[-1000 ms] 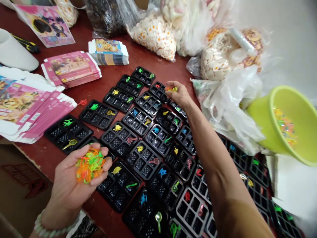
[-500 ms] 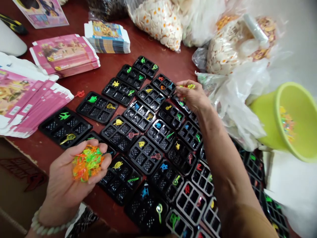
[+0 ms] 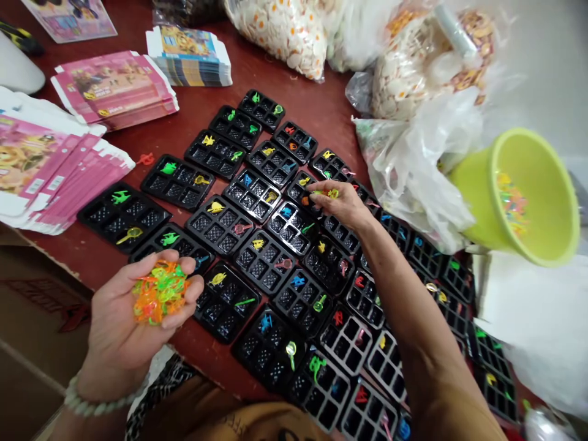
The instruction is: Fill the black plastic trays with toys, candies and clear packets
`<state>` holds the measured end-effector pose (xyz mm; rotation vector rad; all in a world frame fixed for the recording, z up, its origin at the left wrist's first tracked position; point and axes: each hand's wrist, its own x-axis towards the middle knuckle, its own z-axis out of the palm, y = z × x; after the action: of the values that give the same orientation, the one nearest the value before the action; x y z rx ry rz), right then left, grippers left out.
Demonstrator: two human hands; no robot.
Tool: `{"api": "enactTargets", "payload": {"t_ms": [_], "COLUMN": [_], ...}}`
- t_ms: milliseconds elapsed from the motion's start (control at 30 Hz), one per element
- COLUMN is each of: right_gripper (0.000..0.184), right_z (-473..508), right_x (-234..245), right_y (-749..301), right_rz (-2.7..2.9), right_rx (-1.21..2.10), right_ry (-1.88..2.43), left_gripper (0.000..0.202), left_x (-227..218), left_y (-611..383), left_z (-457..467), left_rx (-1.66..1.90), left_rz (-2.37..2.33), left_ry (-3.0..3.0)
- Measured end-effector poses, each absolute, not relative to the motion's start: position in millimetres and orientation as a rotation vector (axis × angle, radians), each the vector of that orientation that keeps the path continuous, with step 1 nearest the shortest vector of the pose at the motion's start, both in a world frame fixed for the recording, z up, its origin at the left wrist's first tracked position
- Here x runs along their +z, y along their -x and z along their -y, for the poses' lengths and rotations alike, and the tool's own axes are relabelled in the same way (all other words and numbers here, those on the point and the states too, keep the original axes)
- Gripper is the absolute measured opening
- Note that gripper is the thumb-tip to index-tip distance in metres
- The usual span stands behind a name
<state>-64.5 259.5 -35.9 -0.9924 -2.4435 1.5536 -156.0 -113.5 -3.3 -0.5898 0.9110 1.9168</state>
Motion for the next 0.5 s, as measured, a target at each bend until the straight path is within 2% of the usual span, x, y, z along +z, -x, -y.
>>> {"api": "enactTargets", "payload": {"t_ms": [133, 300, 500], "right_gripper": [0.030, 0.046, 0.041], "right_z": [-262, -248, -203], "right_x": [-34, -23, -20], "right_y": [55, 38, 25], "right_rz": [2.294, 2.198, 2.467], "right_rx": [1.584, 1.638, 1.709], "right_ry": [1.004, 1.008, 0.889], "left_gripper": [0.010, 0.008, 0.010], "left_x": [-7, -9, -13], "left_y": [154, 153, 153], "left_z": [120, 120, 120], "left_rx": [1.916, 1.910, 1.893], "left_rz": [-0.903, -0.885, -0.875], "left_ry": [0.580, 0.549, 0.530]}}
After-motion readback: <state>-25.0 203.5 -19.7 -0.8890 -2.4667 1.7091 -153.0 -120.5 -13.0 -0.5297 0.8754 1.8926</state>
